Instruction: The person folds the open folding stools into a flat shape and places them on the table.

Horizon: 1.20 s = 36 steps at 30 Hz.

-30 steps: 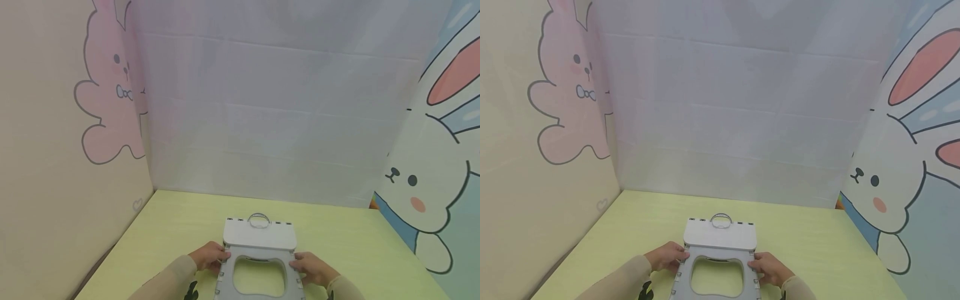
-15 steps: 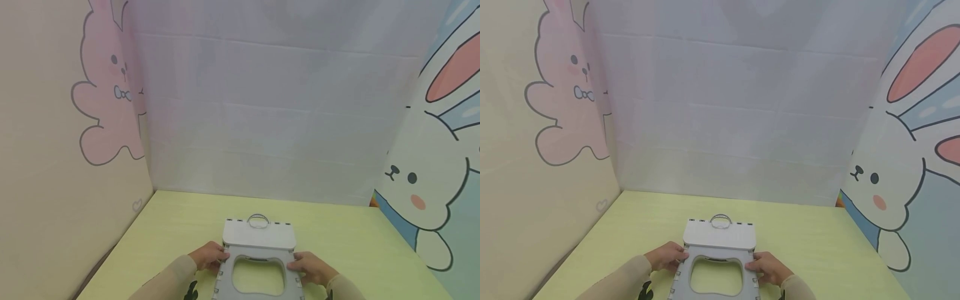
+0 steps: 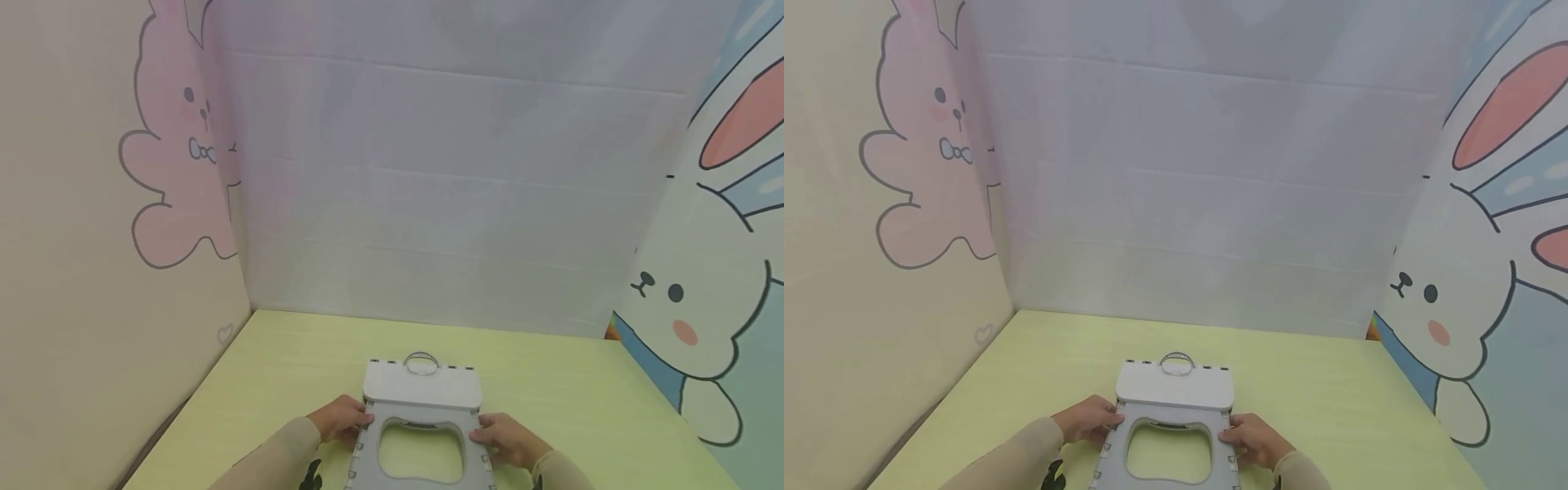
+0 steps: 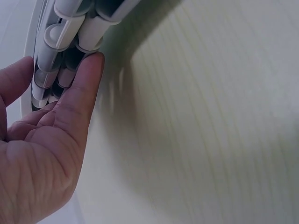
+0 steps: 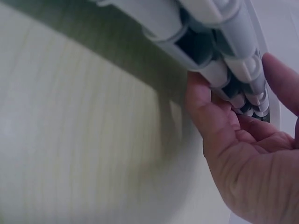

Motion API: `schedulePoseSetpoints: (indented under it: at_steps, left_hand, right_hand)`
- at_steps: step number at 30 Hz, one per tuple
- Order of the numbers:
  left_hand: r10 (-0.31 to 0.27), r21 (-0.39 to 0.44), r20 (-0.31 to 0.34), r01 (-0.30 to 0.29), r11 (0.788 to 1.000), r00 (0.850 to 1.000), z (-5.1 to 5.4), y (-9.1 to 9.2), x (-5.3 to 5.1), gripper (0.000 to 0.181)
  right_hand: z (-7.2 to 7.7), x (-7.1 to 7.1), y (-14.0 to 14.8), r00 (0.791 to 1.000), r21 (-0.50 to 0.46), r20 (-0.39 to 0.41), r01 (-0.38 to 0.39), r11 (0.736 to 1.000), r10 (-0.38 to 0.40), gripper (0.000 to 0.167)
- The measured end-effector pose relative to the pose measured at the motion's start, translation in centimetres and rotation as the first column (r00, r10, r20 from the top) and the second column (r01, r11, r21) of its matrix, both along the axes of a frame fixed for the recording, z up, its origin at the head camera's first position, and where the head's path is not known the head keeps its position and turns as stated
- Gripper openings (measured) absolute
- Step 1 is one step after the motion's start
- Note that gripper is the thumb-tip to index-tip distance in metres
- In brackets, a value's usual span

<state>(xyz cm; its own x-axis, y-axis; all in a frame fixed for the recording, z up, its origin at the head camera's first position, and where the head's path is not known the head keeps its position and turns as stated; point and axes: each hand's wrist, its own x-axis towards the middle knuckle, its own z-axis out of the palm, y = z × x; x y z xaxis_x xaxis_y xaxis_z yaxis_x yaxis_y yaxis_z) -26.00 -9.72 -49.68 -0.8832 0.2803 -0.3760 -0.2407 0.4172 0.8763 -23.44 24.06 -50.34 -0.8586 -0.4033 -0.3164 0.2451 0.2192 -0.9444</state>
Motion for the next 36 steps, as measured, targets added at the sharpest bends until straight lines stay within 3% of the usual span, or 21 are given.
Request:
schedulePoseSetpoints:
  at_steps: [13, 23, 36]
  left_hand:
    - [-0.005, 0.012, -0.007, 0.005, 1.000, 1.000, -0.39, -0.42, -0.02, 0.019]
    - [0.007, -0.039, -0.022, -0.008, 0.999, 1.000, -0.55, -0.41, -0.05, 0.017]
    - [0.020, -0.048, -0.008, -0.021, 0.999, 1.000, -0.77, -0.36, -0.13, 0.017]
  right_hand:
    - [-0.23, -0.06, -0.41, 0.999, 0.014, 0.025, 0.020, 1.000, -0.021, 0.047]
    - [-0.29, -0.18, -0.61, 0.999, 0.044, 0.038, 0.035, 0.998, -0.037, 0.047]
    - [-0.56, 0.08, -0.81, 0.998, 0.040, 0.051, 0.025, 0.999, -0.027, 0.046]
